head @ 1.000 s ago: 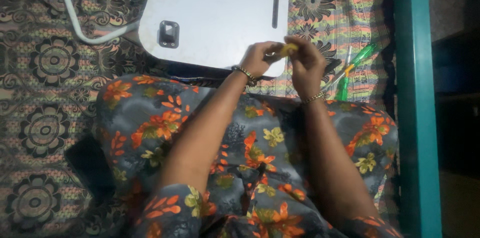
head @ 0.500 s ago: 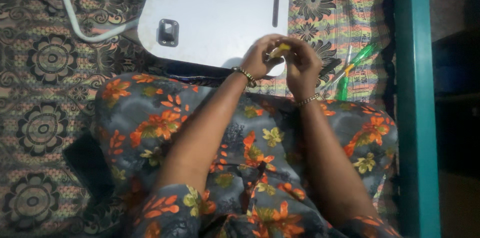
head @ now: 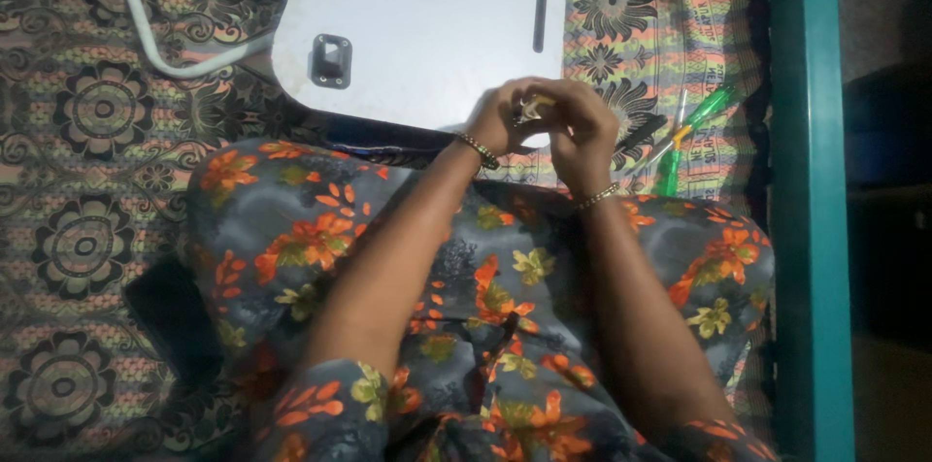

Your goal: The person uses a yellow screwdriver to remove screws from black plastic brackets attached to a white board. They unscrew each bracket and place the removed parts on the patterned bedsheet.

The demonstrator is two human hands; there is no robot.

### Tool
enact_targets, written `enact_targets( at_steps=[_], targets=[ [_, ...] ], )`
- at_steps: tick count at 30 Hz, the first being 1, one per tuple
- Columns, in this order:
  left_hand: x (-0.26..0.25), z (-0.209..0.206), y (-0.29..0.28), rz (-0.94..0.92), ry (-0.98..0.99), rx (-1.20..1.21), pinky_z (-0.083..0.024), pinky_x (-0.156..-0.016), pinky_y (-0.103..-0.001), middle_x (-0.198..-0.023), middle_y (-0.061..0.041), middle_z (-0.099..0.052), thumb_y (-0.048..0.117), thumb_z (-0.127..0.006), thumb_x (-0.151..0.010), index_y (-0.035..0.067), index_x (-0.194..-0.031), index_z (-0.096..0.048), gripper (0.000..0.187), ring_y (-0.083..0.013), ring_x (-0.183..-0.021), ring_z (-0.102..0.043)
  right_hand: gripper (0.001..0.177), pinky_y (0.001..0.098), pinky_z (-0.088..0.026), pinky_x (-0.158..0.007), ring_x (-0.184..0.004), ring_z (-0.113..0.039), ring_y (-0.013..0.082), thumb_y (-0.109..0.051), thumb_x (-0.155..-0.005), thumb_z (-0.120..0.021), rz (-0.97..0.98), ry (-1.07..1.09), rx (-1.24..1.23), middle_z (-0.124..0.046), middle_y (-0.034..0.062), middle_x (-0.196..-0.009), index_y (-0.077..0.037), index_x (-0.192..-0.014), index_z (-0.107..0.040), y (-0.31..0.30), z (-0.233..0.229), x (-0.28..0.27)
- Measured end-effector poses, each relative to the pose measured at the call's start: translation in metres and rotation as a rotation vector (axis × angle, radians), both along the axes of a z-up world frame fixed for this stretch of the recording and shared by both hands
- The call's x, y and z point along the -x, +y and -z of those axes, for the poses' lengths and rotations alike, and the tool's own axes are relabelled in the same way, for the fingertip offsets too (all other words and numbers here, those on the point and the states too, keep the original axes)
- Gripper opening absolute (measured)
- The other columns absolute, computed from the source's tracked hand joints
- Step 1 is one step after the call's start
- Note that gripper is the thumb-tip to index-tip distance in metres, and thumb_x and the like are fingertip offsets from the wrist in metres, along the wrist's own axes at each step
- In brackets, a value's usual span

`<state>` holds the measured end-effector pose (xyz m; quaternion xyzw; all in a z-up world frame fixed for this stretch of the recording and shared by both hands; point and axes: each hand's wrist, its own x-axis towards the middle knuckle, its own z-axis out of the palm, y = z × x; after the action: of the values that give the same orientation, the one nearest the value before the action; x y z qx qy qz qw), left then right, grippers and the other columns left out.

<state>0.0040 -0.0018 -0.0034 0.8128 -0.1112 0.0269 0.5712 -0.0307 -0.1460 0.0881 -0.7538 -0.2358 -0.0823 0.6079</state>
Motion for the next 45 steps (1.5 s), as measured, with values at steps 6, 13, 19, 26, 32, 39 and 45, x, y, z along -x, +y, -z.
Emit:
enact_targets(
  at_steps=[6,13,19,26,32,39,45],
  targets=[
    [-0.001,0.022,0.006,-0.147,0.007,-0.186,-0.062,-0.070,-0.029,-0.085,-0.004,-0.077,0.021,-0.086,-0.084,0.010,-0.091,-0.073,0.018,-0.0134,-0.076,-0.074,0.033,0.0374,-0.057,-0.103,-0.120,-0.068,0.0245,0.015,-0.096,-0.060,-0.123,-0.092,0.061,-0.069,0.0123,-0.128,-0.001,-0.124,-0.069,0.005,-0.006,0.002],
    [0.020,0.005,0.011,-0.239,0.179,0.225,-0.063,-0.064,-0.033,-0.083,-0.006,-0.071,0.018,-0.077,-0.087,0.006,-0.088,-0.070,0.014,-0.0163,-0.076,-0.071,0.029,0.0349,-0.058,-0.093,-0.109,-0.071,0.0215,0.005,-0.088,-0.070,-0.038,-0.119,0.271,-0.073,0.0092,-0.114,-0.009,-0.112,-0.078,0.006,-0.001,0.005],
    [0.028,0.037,0.013,-0.365,-0.195,0.318,-0.064,-0.080,-0.030,-0.102,-0.008,-0.076,0.008,-0.086,-0.083,0.004,-0.103,-0.070,0.026,-0.0174,-0.096,-0.073,0.019,0.0367,-0.059,-0.102,-0.114,-0.071,0.0206,-0.010,-0.105,-0.061,-0.022,0.332,-0.344,-0.074,0.0093,-0.120,-0.004,-0.121,-0.070,-0.008,0.044,-0.010],
    [0.024,0.097,0.049,-0.584,0.169,0.830,-0.060,-0.071,-0.028,-0.108,-0.011,-0.075,0.006,-0.081,-0.087,-0.001,-0.118,-0.069,0.034,-0.0158,-0.088,-0.071,0.015,0.0294,-0.056,-0.067,-0.082,-0.070,0.0182,-0.005,-0.096,-0.070,0.310,0.815,-0.481,-0.073,0.0100,-0.099,-0.005,-0.110,-0.071,-0.036,0.163,-0.057],
    [0.028,0.094,0.054,-0.678,0.357,0.915,-0.063,-0.072,-0.033,-0.104,-0.007,-0.072,0.015,-0.080,-0.087,0.000,-0.121,-0.065,0.039,-0.0166,-0.089,-0.072,0.016,0.0283,-0.058,-0.065,-0.073,-0.074,0.0159,-0.013,-0.084,-0.080,0.385,0.537,0.167,-0.078,0.0086,-0.086,-0.005,-0.098,-0.080,-0.026,0.208,-0.061],
    [0.029,0.097,0.055,-0.738,0.439,0.974,-0.061,-0.077,-0.039,-0.104,-0.007,-0.070,0.018,-0.080,-0.088,0.002,-0.123,-0.065,0.042,-0.0184,-0.090,-0.069,0.028,0.0299,-0.058,-0.068,-0.070,-0.074,0.0147,-0.031,-0.078,-0.088,0.451,0.470,0.423,-0.078,0.0080,-0.080,-0.005,-0.087,-0.082,-0.002,0.189,-0.053],
    [0.032,0.098,0.062,-0.632,0.469,1.190,-0.060,-0.087,-0.042,-0.126,-0.010,-0.068,0.019,-0.070,-0.094,0.005,-0.133,-0.058,0.043,-0.0228,-0.100,-0.070,0.033,0.0316,-0.056,-0.063,-0.063,-0.071,0.0164,-0.031,-0.075,-0.093,0.537,0.426,0.469,-0.076,0.0100,-0.075,-0.002,-0.080,-0.078,0.007,0.185,-0.057]
  ],
)
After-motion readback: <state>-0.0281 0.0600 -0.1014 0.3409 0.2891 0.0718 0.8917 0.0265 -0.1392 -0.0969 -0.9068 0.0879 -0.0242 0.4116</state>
